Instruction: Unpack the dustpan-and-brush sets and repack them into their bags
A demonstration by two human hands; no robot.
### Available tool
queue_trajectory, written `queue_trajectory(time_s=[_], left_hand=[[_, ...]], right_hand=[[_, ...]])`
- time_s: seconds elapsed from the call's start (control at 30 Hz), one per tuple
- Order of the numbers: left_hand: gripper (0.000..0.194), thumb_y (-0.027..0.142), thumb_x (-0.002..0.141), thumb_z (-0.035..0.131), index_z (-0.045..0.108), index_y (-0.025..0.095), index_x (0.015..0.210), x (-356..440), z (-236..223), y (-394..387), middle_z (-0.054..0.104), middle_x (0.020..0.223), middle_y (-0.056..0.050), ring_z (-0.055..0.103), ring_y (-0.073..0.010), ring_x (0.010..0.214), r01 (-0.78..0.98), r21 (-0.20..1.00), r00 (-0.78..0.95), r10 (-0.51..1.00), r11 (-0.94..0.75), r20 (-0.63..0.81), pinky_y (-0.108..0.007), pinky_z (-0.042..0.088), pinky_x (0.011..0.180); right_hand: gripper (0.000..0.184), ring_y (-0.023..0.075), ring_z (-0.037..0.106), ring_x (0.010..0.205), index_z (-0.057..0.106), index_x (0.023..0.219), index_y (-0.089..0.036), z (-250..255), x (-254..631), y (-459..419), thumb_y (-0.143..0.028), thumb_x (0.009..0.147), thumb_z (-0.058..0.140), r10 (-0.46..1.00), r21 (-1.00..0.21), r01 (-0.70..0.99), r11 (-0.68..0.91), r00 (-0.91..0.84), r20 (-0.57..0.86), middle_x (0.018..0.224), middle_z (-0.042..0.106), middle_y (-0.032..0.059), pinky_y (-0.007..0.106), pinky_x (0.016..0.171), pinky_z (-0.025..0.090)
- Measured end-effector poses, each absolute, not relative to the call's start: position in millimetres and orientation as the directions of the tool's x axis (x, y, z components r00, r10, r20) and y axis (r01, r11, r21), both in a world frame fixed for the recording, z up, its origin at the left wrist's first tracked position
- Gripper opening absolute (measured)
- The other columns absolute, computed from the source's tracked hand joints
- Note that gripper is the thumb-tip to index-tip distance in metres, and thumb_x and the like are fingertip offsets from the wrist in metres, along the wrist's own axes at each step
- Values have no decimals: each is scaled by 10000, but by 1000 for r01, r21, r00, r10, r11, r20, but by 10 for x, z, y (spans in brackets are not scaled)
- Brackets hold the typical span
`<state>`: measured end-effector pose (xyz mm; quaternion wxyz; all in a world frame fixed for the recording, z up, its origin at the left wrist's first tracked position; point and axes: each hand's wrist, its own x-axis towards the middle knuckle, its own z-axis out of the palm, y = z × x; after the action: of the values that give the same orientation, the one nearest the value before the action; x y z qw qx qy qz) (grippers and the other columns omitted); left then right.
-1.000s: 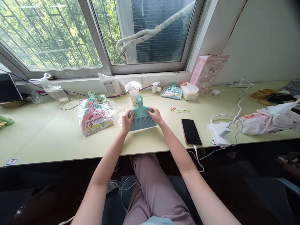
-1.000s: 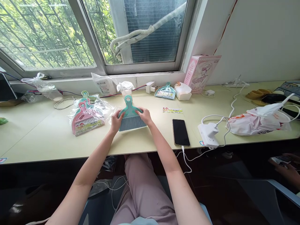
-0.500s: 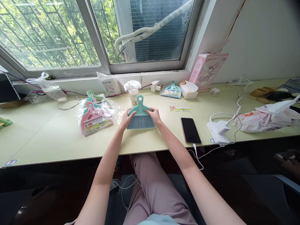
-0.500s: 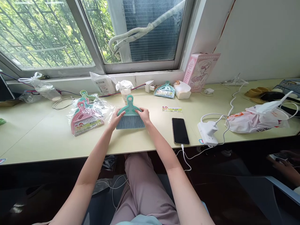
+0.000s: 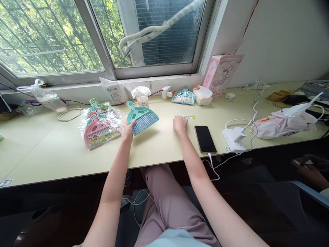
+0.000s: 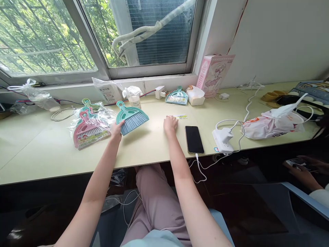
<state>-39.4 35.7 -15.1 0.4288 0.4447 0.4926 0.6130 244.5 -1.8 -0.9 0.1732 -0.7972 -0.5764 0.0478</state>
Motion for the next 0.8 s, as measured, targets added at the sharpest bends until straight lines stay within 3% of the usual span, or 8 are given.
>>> queue_trajectory(time_s=[0.07, 0.17, 0.27, 0.37, 0.47, 0.57, 0.7, 0.8], left_hand=[[374, 312, 749, 700, 636, 168, 1087, -395, -140, 352, 693, 1105, -128, 652, -259, 1095, -104, 984, -256, 960, -147, 117, -405, 528, 967], [356, 282, 744, 704, 642, 168, 1076, -382, -120, 325, 697, 1102, -121, 658, -259, 1071, -112, 984, -271, 957, -138, 103, -402, 536, 949], [350, 267, 746, 704, 642, 164, 1075, -380, -119, 319, 696, 1102, -121, 660, -258, 1057, -95, 987, -288, 953, -127, 95, -391, 540, 934], [356, 274, 760, 690, 634, 165, 1094, -400, -149, 351, 689, 1108, -121, 655, -252, 1067, -61, 992, -297, 951, -111, 88, -375, 541, 924], [352, 284, 765, 681, 630, 175, 1096, -427, -185, 383, 691, 1086, -116, 656, -249, 1061, -36, 995, -296, 952, -92, 77, -377, 540, 921], [344, 288, 756, 685, 637, 167, 1074, -438, -195, 383, 692, 1064, -121, 657, -259, 1055, -23, 996, -301, 950, -90, 79, -391, 534, 929], [352, 284, 735, 700, 643, 166, 1062, -424, -180, 358, 694, 1057, -116, 656, -261, 1050, -18, 995, -318, 944, -95, 85, -393, 526, 932], [348, 280, 726, 702, 647, 174, 1052, -412, -177, 352, 698, 1049, -108, 659, -248, 1028, -22, 995, -327, 941, -94, 82, -374, 528, 916]], right_hand=[[373, 319, 566, 1110, 715, 1088, -150, 23, 2316, -16, -343, 982, 413, 941, -372, 902, -220, 297, 162, 1107, 672, 226, 455, 946, 396], [286, 313, 494, 1189, 676, 1150, -194, 41, 2294, -11, -322, 945, 523, 914, -389, 899, -200, 315, 257, 1202, 632, 190, 463, 982, 353], [414, 344, 409, 1256, 618, 1205, -195, -6, 2474, 1, -403, 852, 673, 920, -413, 866, -282, 366, 138, 1324, 537, 186, 510, 987, 344], [430, 322, 415, 1243, 609, 1169, -201, -69, 2640, 29, -397, 804, 724, 941, -468, 835, -290, 338, 20, 1330, 495, 162, 449, 938, 399], [329, 295, 454, 1192, 627, 1092, -194, -101, 2660, 64, -318, 803, 722, 954, -487, 836, -252, 299, 19, 1245, 519, 149, 410, 929, 406], [184, 315, 421, 1215, 657, 958, -183, -105, 2607, 87, -291, 818, 707, 967, -437, 872, -219, 254, 24, 1197, 536, 148, 472, 988, 351], [309, 284, 391, 1241, 612, 1102, -215, -106, 2589, 96, -296, 821, 708, 982, -461, 876, -143, 183, 42, 1295, 492, 129, 434, 997, 331], [326, 270, 449, 1188, 601, 1128, -210, -96, 2601, 98, -303, 831, 695, 985, -460, 875, -152, 173, 3, 1246, 537, 122, 407, 975, 338]])
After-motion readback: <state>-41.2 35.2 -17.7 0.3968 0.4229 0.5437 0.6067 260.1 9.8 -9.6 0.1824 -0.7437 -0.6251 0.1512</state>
